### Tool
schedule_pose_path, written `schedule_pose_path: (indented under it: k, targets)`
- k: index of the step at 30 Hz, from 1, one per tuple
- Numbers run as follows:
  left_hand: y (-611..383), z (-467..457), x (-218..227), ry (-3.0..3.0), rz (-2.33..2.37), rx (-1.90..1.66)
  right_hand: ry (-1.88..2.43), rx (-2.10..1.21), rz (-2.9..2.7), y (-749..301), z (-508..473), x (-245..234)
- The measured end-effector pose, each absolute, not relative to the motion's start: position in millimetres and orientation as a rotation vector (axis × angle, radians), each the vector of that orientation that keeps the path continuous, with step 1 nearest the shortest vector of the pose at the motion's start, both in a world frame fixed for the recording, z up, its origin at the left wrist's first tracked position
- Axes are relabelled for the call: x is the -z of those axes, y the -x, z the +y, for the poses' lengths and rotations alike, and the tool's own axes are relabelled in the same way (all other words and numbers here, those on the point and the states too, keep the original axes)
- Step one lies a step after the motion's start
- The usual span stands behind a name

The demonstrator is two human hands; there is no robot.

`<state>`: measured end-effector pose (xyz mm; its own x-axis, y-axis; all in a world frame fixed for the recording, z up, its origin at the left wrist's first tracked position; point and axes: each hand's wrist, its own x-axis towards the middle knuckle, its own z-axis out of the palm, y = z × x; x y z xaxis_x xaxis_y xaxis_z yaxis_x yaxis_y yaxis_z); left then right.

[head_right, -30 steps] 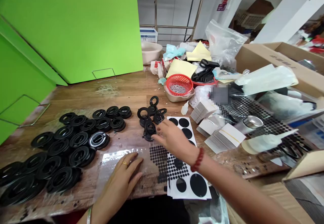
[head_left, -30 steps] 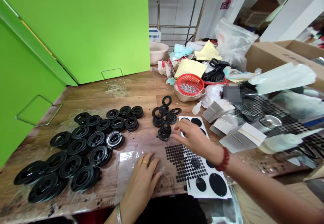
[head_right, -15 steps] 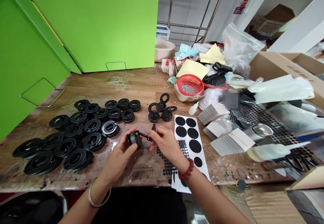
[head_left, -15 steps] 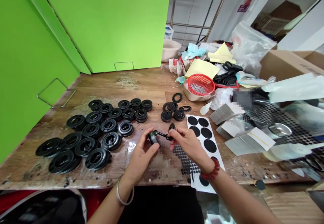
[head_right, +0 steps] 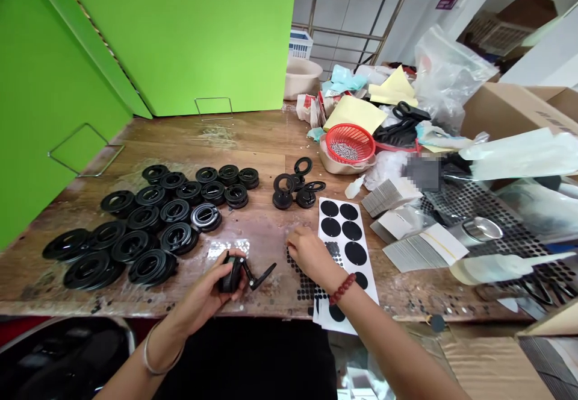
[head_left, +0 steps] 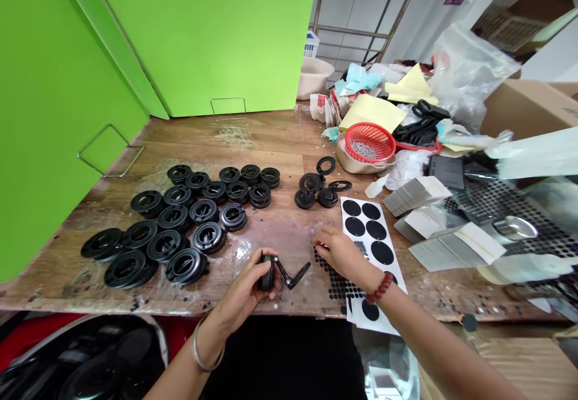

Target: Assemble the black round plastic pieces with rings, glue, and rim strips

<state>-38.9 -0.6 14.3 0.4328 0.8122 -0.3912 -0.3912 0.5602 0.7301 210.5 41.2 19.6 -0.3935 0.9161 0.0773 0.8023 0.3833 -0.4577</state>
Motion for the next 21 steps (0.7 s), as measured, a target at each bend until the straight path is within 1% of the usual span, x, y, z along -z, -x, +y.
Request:
schedule_pose_path:
  k: [6, 11, 14, 16, 19, 21]
  targets:
    - [39, -2, -18, -0.619, 0.822, -0.807, 1.531, -0.354, -2.502, -208, 46, -21]
    - [38, -5, -26, -0.643, 0.85, -0.799, 1.567, -0.287, -2.489, -204, 46, -16]
    - [39, -5, -26, -0.718, 0.87, -0.765, 1.571, -0.246, -2.356, -200, 37, -25]
    - [39, -5, -26, -0.796, 0.884, -0.743, 1.474, -0.33, -2.152, -193, 28, -37]
    - [36, -7, -29, -0.913, 0.913, -0.743, 1.249, -0.555, -1.917, -177, 10, -58]
    - [33, -9, -33, -0.963, 0.923, -0.738, 1.18, -0.581, -1.879, -164, 0, -66]
